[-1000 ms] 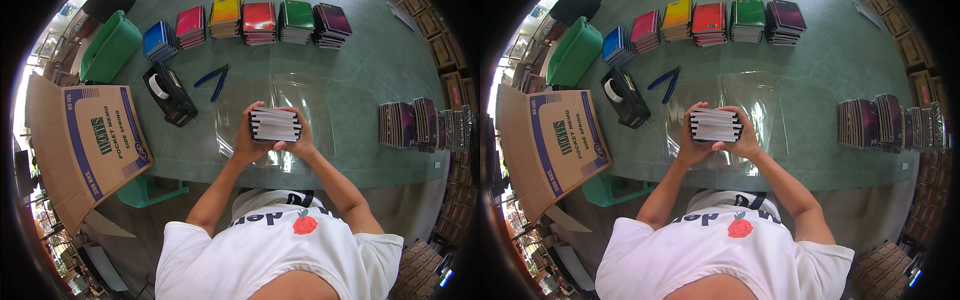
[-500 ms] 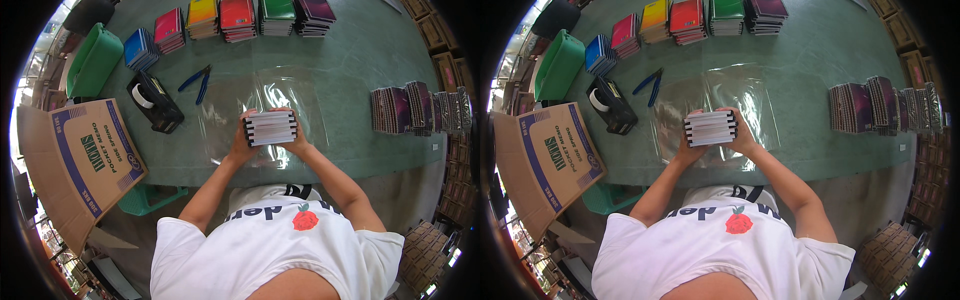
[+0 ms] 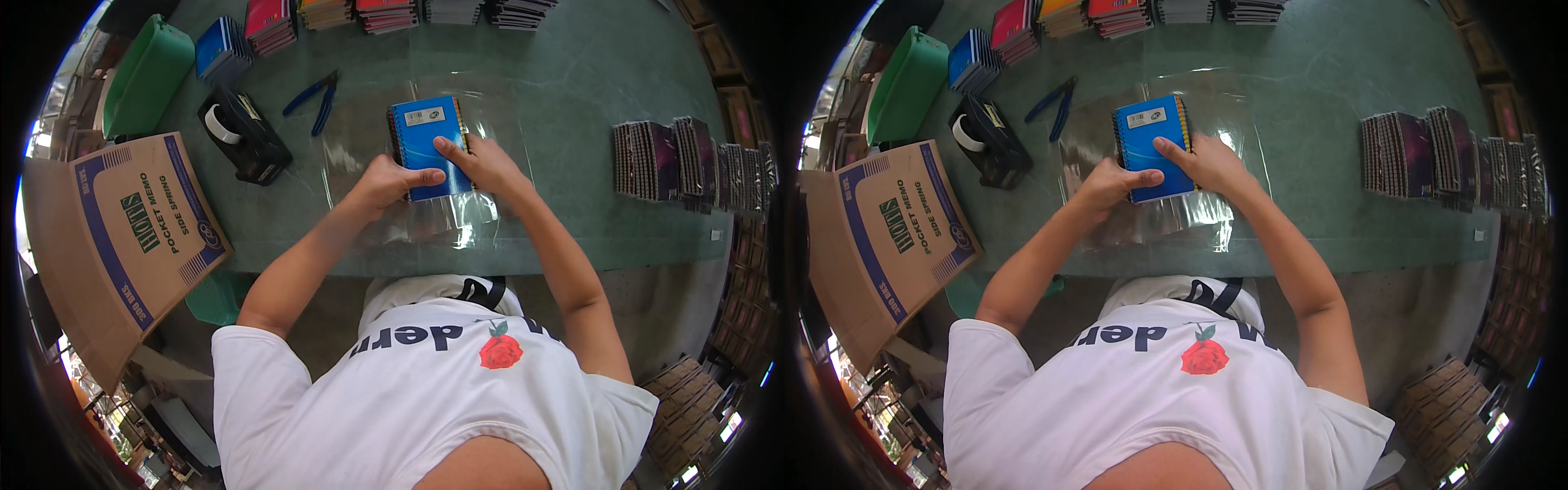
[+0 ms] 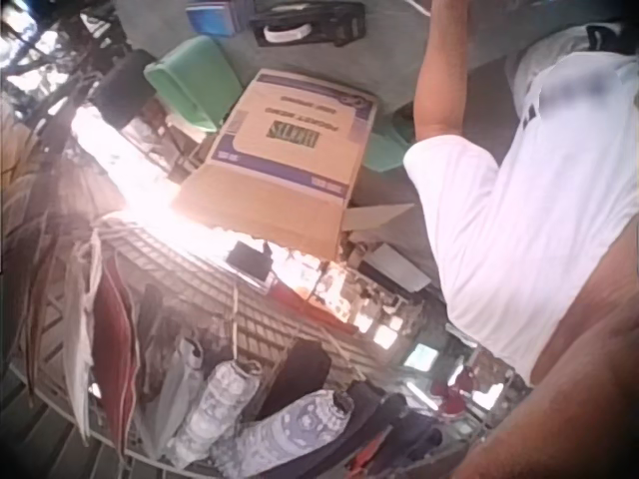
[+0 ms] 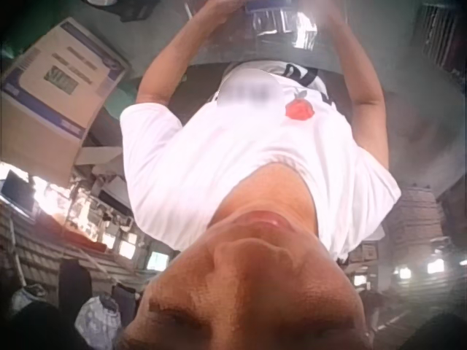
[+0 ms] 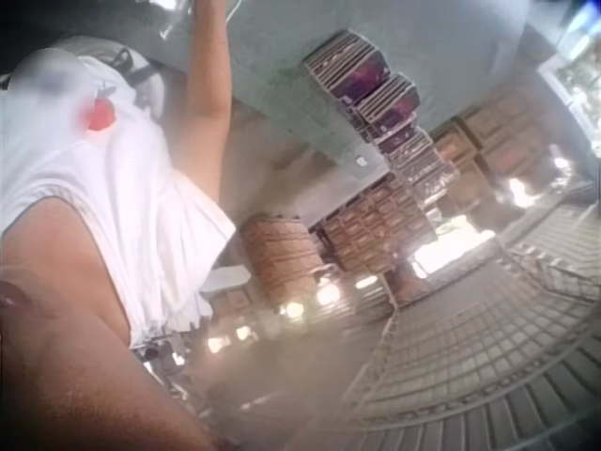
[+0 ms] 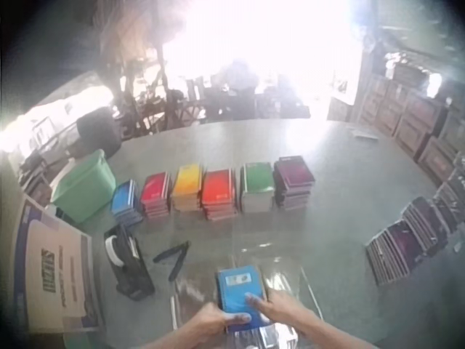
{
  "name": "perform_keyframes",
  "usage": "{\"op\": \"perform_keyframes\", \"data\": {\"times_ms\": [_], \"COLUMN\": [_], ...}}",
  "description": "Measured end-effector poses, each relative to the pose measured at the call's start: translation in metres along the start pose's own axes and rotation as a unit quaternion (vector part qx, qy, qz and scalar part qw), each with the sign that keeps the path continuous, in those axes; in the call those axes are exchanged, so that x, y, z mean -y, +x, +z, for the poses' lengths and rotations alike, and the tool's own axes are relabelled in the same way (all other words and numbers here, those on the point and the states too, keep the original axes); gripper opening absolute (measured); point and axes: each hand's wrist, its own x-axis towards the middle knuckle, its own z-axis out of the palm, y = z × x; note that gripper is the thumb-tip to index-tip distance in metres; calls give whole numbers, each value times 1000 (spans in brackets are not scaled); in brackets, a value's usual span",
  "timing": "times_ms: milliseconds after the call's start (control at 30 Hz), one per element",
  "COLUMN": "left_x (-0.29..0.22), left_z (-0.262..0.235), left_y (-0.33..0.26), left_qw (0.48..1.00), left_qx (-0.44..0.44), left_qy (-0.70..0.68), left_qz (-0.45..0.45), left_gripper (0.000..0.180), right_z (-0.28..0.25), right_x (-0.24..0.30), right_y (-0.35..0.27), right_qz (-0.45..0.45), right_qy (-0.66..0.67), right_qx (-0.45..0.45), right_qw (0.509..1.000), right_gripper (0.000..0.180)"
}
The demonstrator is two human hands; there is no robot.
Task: The person picks up notebooks of different colors from a table, stacks them, places them into a clear plastic bag, and then seals the bag with tape.
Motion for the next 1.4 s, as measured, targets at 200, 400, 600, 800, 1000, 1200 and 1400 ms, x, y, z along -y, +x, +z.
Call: {"op": "perform_keyframes", "data": {"times_ms": [200, 400, 600, 800, 1000, 1200, 1400], "left_x": [-2, -6, 30, 23, 77, 73, 62], "left_z": [2, 1, 6, 110, 163, 155, 150], "left_y": [1, -3, -11, -35, 34, 37, 14], "left_qw": [999, 983, 909, 826, 752, 787, 829], "left_qx": [-41, -75, -272, -258, -246, -229, -182], "left_qy": [31, 162, 278, 342, 449, 390, 331], "left_qz": [-1, -33, 147, 367, 416, 420, 413], "left_gripper": [55, 69, 75, 29, 21, 19, 14], "right_z": [-9, 2, 3, -55, -123, -129, -58], "right_x": [0, -14, -8, -19, -52, -129, -103], "right_y": [18, 25, 26, 23, 1, -37, -59], "right_qz": [-19, -5, -21, 15, -57, 34, 80], "right_qy": [-102, -108, -155, 65, 130, 175, 383], "right_qx": [43, 18, 6, 37, -47, 51, 115], "right_qw": [994, 994, 988, 997, 989, 983, 913], "right_gripper": [89, 91, 91, 85, 62, 51, 52]}}
